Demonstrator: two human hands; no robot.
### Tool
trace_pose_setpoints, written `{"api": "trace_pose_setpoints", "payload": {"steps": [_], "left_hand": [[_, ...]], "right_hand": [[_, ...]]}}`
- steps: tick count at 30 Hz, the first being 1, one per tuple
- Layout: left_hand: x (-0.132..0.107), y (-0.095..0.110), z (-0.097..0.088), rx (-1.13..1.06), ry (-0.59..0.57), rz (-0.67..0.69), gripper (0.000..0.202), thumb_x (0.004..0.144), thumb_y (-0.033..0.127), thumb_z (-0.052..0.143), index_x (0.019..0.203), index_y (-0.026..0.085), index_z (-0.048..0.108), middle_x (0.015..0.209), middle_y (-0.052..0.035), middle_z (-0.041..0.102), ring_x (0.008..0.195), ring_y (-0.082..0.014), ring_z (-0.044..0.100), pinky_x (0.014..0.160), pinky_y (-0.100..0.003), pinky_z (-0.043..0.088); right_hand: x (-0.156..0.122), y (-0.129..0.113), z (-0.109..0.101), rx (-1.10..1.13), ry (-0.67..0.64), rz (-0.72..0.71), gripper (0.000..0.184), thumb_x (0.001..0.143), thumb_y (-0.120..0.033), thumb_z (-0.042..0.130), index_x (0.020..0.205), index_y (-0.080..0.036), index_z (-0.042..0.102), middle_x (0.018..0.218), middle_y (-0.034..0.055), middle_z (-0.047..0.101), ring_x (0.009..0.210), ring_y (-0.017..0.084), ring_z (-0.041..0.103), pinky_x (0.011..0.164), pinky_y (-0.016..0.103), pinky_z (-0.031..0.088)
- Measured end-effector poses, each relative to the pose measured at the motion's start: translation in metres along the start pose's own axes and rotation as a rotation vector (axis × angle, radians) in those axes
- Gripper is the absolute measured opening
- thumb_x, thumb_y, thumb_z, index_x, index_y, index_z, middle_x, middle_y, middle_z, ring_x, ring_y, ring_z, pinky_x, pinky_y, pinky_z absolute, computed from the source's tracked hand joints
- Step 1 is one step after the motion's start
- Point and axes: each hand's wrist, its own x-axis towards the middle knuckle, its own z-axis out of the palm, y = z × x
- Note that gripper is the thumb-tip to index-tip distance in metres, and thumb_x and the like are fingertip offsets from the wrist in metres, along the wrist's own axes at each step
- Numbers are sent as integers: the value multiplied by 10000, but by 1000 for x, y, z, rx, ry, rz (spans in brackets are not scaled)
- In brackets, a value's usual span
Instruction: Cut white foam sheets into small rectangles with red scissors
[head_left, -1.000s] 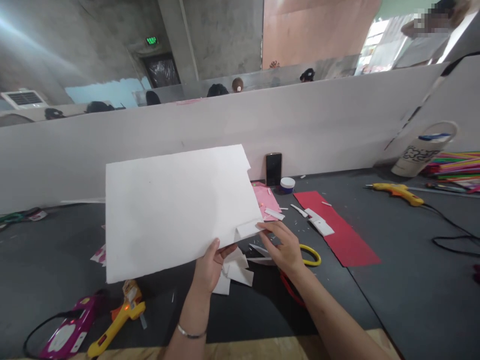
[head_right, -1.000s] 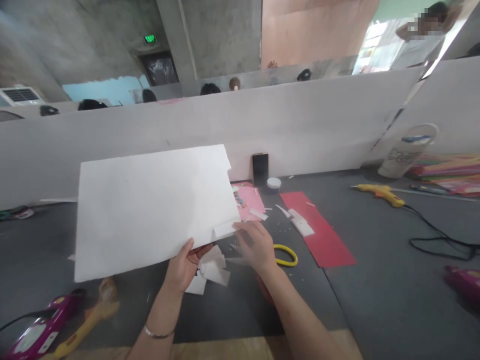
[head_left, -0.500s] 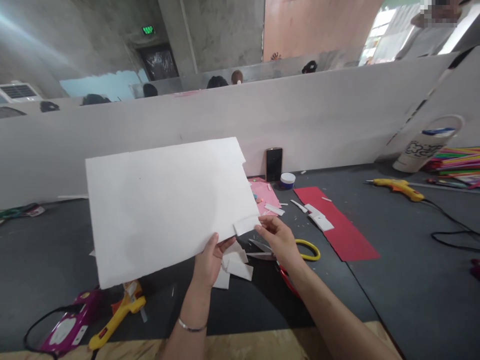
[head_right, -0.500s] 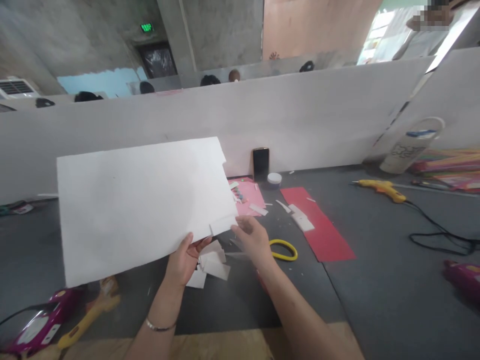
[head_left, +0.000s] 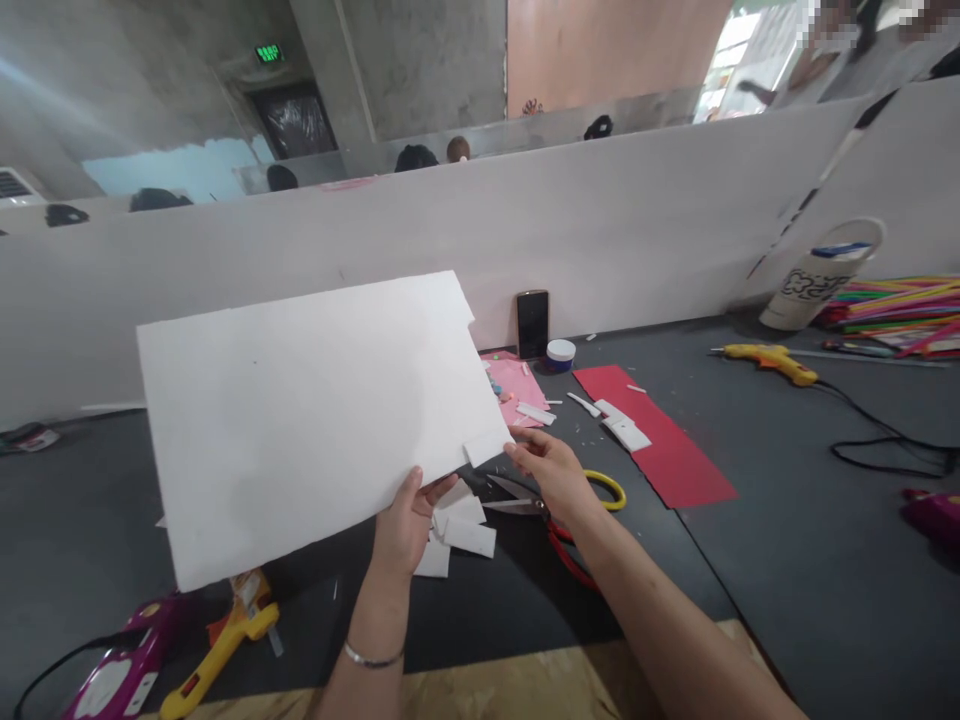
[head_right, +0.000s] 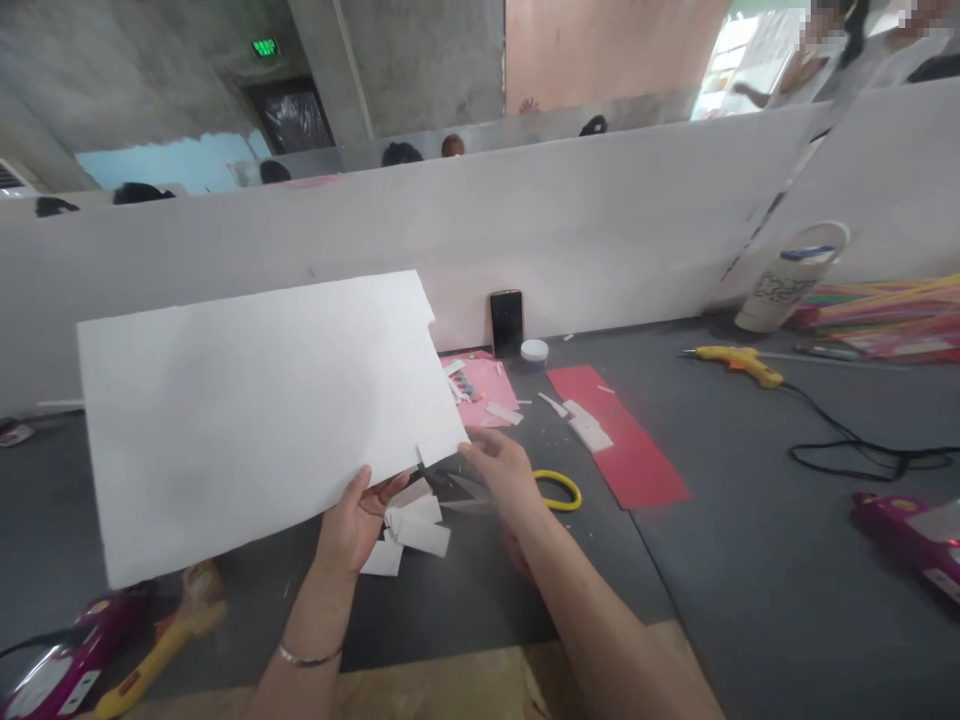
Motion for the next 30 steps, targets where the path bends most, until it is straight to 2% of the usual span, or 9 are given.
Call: {"api": "trace_pose_setpoints", "payload": {"steps": [5, 11, 15, 18, 22, 30], "left_hand": [[-1, 1, 2, 23, -9, 0, 487, 732, 224, 785, 1204, 216, 668, 1094, -79, 753, 872, -237, 732, 776, -362, 604], [0, 2, 2, 11, 12, 8, 491, 693, 223, 812, 1166, 188, 684, 1026, -80, 767, 835, -234, 728, 753, -372, 607], [-2, -6, 4, 11, 22, 27, 457, 634, 259, 854, 1064, 179, 723, 940, -59, 777, 857, -238, 721, 786, -363, 593], [-4, -16, 8, 54, 24, 35, 401, 594, 274, 880, 963, 195, 742, 919, -36, 775, 884, -231, 712, 803, -337, 579], [-5, -23, 10, 58, 98, 66, 402, 634, 269, 861, 1010, 213, 732, 1029, -39, 762, 959, -230, 696, 821, -332, 570], [-4, -21, 12, 30, 137, 44, 351, 569, 179, 882, 892, 198, 744, 949, -22, 769, 821, -187, 702, 692, -274, 580]], "right_hand": [[2, 3, -2, 12, -9, 14, 431, 621, -415, 825, 940, -135, 748, 698, 1, 654, 589, 105, 501, 556, 250, 393], [-2, -5, 1, 62, -36, 54, 390, 577, -410, 843, 850, -145, 758, 665, 6, 658, 537, 91, 489, 535, 246, 393], [-6, -7, 6, 106, -46, 73, 368, 555, -416, 849, 803, -163, 751, 695, 16, 673, 555, 98, 519, 548, 246, 418], [-9, -5, 12, 130, -57, 72, 367, 554, -416, 850, 803, -169, 743, 695, 7, 672, 558, 98, 521, 559, 248, 425], [-14, 1, 19, 139, -62, 47, 384, 574, -418, 845, 839, -162, 738, 665, -10, 655, 547, 92, 492, 561, 247, 404], [-14, 7, 20, 103, -54, -15, 388, 642, -411, 816, 936, -171, 732, 698, -16, 670, 574, 99, 502, 592, 254, 403]]}}
